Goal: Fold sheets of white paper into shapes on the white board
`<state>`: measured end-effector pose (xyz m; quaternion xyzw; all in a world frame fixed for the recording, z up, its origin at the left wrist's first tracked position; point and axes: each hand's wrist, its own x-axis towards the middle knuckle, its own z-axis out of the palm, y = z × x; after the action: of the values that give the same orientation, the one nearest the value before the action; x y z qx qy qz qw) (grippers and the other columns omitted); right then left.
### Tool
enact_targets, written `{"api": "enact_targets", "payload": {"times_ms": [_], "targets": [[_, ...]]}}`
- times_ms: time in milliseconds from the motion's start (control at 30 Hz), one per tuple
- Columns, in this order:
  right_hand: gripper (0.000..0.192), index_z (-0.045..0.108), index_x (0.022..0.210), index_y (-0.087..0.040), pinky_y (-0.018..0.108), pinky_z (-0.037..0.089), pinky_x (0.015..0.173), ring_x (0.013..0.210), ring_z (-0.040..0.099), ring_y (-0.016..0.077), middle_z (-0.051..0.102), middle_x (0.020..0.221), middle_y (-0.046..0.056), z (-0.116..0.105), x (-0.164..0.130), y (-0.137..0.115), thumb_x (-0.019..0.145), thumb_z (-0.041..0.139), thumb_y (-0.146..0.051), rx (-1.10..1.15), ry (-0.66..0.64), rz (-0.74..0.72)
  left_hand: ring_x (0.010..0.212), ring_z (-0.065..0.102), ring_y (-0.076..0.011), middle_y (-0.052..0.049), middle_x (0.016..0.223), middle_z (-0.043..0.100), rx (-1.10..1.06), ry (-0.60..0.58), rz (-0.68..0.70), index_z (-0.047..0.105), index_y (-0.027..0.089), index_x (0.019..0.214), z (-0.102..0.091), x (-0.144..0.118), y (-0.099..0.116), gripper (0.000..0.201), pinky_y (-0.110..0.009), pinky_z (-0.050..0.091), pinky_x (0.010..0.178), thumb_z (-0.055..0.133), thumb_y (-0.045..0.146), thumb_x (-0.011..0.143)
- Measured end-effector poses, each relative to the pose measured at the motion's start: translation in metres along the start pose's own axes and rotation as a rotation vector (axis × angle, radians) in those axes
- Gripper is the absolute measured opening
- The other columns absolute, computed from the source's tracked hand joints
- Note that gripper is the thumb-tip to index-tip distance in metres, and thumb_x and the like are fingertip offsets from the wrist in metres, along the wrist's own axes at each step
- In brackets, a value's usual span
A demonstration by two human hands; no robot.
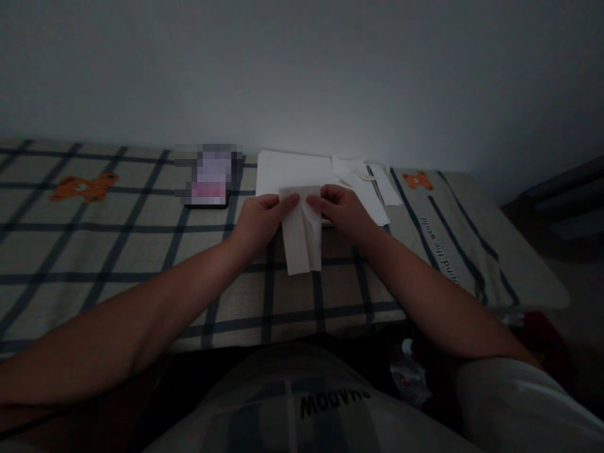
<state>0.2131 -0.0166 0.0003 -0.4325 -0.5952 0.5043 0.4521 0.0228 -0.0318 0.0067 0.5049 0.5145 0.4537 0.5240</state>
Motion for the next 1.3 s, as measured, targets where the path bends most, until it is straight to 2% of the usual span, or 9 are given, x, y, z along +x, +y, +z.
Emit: {"api": "enact_targets", "payload": {"times_ms": [133,367,567,800,900,1000,1100,1300], "targets": [[0.036,0.059,0.074,-0.022,0.028,0.043,0.064,0.068,0.048,0.0122,0.054,0.072,-0.003,-0.0003,0.0012,0.0014,0.080,0.077,-0.052,-0.027,0.003,-0.023,0.071,0.066,-0.0205,-0.004,0.070,0.071,-0.035,-0.018,0.058,0.071,0.019,0.073,0.0000,0.0013,-0.0034,0.038,-0.028,0.050,0.057,0.081,0.055,0.074],[0.039,0.056,0.072,-0.021,0.027,0.038,0.060,0.066,0.046,0.0113,0.054,0.069,-0.004,0.0002,0.0011,0.0011,0.080,0.077,-0.052,-0.046,0.023,-0.059,0.073,0.069,-0.0193,-0.008,0.087,0.079,-0.050,-0.086,0.024,0.079,0.016,0.085,-0.0017,0.0035,-0.0063,0.039,-0.028,0.051,0.063,0.087,0.051,0.069],[0.036,0.058,0.076,-0.021,0.026,0.046,0.062,0.064,0.053,0.0106,0.056,0.069,-0.004,0.0007,0.0033,0.0033,0.081,0.076,-0.052,0.077,0.020,-0.033,0.078,0.071,-0.0226,-0.011,0.093,0.080,0.050,-0.062,0.018,0.080,0.015,0.090,-0.0037,0.0034,-0.0037,0.044,-0.030,0.054,0.067,0.086,0.053,0.068],[0.033,0.058,0.073,-0.022,0.025,0.049,0.060,0.060,0.054,0.0090,0.057,0.065,-0.005,0.0007,0.0021,-0.0030,0.079,0.079,-0.047,0.196,0.055,-0.028,0.075,0.070,-0.0210,-0.009,0.091,0.081,0.163,-0.059,0.074,0.080,0.016,0.089,-0.0044,0.0032,-0.0011,0.037,-0.028,0.050,0.062,0.084,0.049,0.073],[0.037,0.060,0.075,-0.022,0.025,0.051,0.060,0.061,0.056,0.0098,0.058,0.066,-0.005,0.0016,0.0023,-0.0037,0.076,0.080,-0.053,0.220,0.045,0.021,0.075,0.070,-0.0208,-0.008,0.089,0.080,0.190,-0.042,0.098,0.080,0.016,0.088,-0.0044,0.0021,0.0004,0.035,-0.027,0.050,0.061,0.083,0.048,0.074],[0.040,0.065,0.082,-0.022,0.027,0.054,0.064,0.065,0.060,0.0112,0.064,0.072,-0.003,0.0014,0.0025,-0.0016,0.074,0.081,-0.058,0.188,-0.025,0.076,0.075,0.069,-0.0203,-0.007,0.088,0.080,0.176,-0.003,0.122,0.080,0.017,0.089,-0.0049,0.0017,0.0012,0.035,-0.027,0.050,0.061,0.082,0.048,0.074],[0.039,0.067,0.080,-0.021,0.027,0.056,0.070,0.071,0.063,0.0125,0.068,0.077,-0.002,0.0005,0.0009,-0.0001,0.073,0.084,-0.056,0.116,-0.098,0.106,0.072,0.067,-0.0185,-0.006,0.085,0.078,0.154,0.031,0.135,0.078,0.016,0.085,-0.0055,0.0025,0.0010,0.036,-0.026,0.047,0.058,0.081,0.050,0.075],[0.038,0.065,0.072,-0.020,0.027,0.054,0.067,0.069,0.061,0.0124,0.064,0.069,-0.002,-0.0013,-0.0022,-0.0057,0.078,0.080,-0.054,-0.012,-0.063,0.035,0.066,0.064,-0.0173,-0.006,0.078,0.076,0.102,-0.003,0.092,0.077,0.016,0.081,-0.0062,0.0053,-0.0027,0.042,-0.025,0.045,0.054,0.083,0.056,0.071]]}}
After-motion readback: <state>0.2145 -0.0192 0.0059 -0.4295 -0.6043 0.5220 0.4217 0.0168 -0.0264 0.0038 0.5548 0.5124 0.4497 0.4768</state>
